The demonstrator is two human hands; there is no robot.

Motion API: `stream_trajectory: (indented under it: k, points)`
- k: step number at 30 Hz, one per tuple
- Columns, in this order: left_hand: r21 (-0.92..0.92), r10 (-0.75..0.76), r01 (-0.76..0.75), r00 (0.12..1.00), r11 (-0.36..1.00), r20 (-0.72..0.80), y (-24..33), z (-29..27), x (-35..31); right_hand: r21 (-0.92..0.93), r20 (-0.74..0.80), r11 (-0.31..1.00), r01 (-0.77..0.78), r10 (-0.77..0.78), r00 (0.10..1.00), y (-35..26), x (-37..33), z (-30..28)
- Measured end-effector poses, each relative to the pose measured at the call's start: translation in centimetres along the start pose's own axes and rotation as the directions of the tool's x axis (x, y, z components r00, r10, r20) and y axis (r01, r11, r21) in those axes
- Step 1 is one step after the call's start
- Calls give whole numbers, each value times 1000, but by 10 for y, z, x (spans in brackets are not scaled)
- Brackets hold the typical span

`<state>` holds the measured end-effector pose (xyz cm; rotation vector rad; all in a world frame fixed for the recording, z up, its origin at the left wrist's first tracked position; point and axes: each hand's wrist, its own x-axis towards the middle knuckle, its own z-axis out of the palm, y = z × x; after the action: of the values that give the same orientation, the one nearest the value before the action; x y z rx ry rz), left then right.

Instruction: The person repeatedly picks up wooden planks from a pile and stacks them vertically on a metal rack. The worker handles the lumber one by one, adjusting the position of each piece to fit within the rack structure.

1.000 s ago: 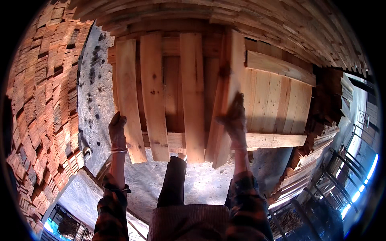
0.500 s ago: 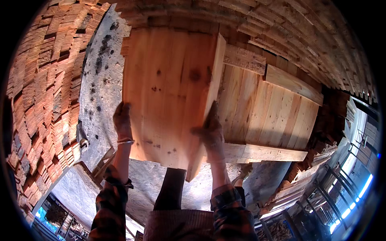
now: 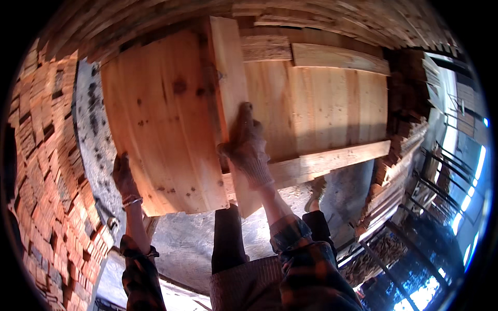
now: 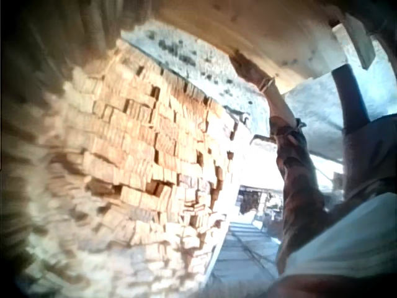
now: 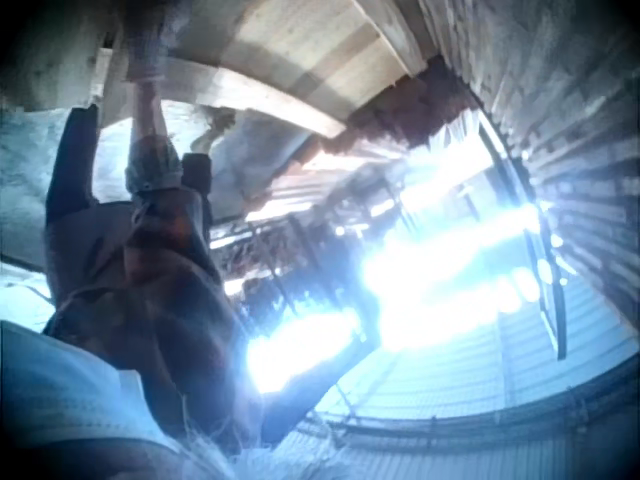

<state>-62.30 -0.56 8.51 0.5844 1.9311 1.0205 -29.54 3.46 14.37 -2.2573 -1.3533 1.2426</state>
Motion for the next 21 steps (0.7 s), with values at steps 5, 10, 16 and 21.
stream_trajectory:
  k: [5, 10, 16, 21]
  points:
    - [53, 1, 0, 1000, 999, -27, 4, 12, 3, -160, -124, 981, 106, -126, 984, 24, 19, 15]
    - [-24, -57, 59, 997, 998, 55, 24, 12, -14, -32, -166, 983, 181, -184, 969, 36, 21, 27]
    - [86, -68, 74, 995, 994, -71, 11, 9, -9, 334, 83, 941, -55, 28, 996, 25, 26, 22]
    - [384, 332, -358, 934, 851, 135, -75, -39, 49, 148, -207, 915, 374, -342, 917, 47, 16, 33]
